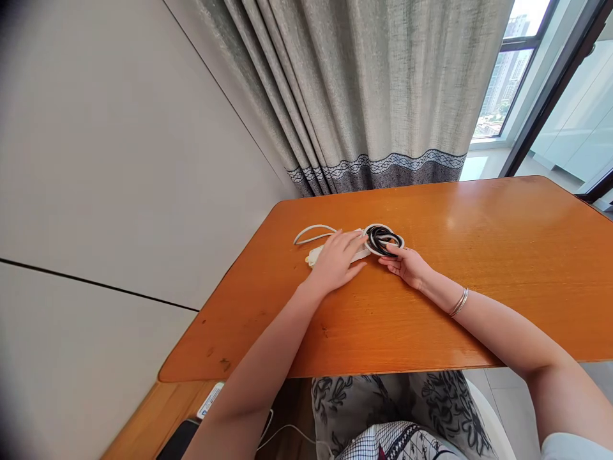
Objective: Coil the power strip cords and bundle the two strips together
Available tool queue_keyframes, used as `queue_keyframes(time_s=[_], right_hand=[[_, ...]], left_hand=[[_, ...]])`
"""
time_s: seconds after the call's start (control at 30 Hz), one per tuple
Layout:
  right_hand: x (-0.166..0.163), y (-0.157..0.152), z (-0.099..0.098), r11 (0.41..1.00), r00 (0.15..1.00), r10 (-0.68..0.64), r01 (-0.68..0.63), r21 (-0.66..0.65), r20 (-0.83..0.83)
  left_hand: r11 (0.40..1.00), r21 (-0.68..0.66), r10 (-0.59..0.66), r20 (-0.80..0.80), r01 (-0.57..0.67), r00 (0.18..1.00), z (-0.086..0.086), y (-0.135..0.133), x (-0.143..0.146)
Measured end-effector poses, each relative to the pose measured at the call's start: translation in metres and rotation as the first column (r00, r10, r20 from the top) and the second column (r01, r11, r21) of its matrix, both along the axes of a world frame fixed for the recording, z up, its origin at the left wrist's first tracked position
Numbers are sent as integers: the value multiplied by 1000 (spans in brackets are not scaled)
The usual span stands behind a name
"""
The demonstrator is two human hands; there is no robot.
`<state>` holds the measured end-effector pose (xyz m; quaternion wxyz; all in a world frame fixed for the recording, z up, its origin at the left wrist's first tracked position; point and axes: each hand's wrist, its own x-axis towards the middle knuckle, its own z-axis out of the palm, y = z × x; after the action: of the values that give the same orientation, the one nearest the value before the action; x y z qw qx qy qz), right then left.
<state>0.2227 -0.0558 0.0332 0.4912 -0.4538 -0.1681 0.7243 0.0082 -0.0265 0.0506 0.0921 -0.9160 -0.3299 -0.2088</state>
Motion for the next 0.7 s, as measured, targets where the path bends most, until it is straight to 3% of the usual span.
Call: queue_keyframes(time_s=[0.17, 0.3, 0.47, 0.6, 0.7], right_hand=[[-6, -11, -6, 990, 991, 79, -90, 106, 108], [-11, -18, -10, 984, 987, 91, -109, 143, 129], [-10, -22, -11, 961, 985, 93, -126, 247, 144], [-9, -24, -9, 937, 970, 58, -134, 322, 236], [-11, -25, -8, 952, 967, 39, -113, 284, 253]], left_hand=[[987, 130, -102, 41, 96, 994, -17, -3, 23], [953, 252, -207, 144, 167, 968, -29, 5, 17], [907, 357, -309, 198, 225, 930, -32, 7, 7], [901, 356, -337, 216, 248, 916, -32, 5, 5], [915, 275, -366, 265, 294, 892, -32, 7, 5]])
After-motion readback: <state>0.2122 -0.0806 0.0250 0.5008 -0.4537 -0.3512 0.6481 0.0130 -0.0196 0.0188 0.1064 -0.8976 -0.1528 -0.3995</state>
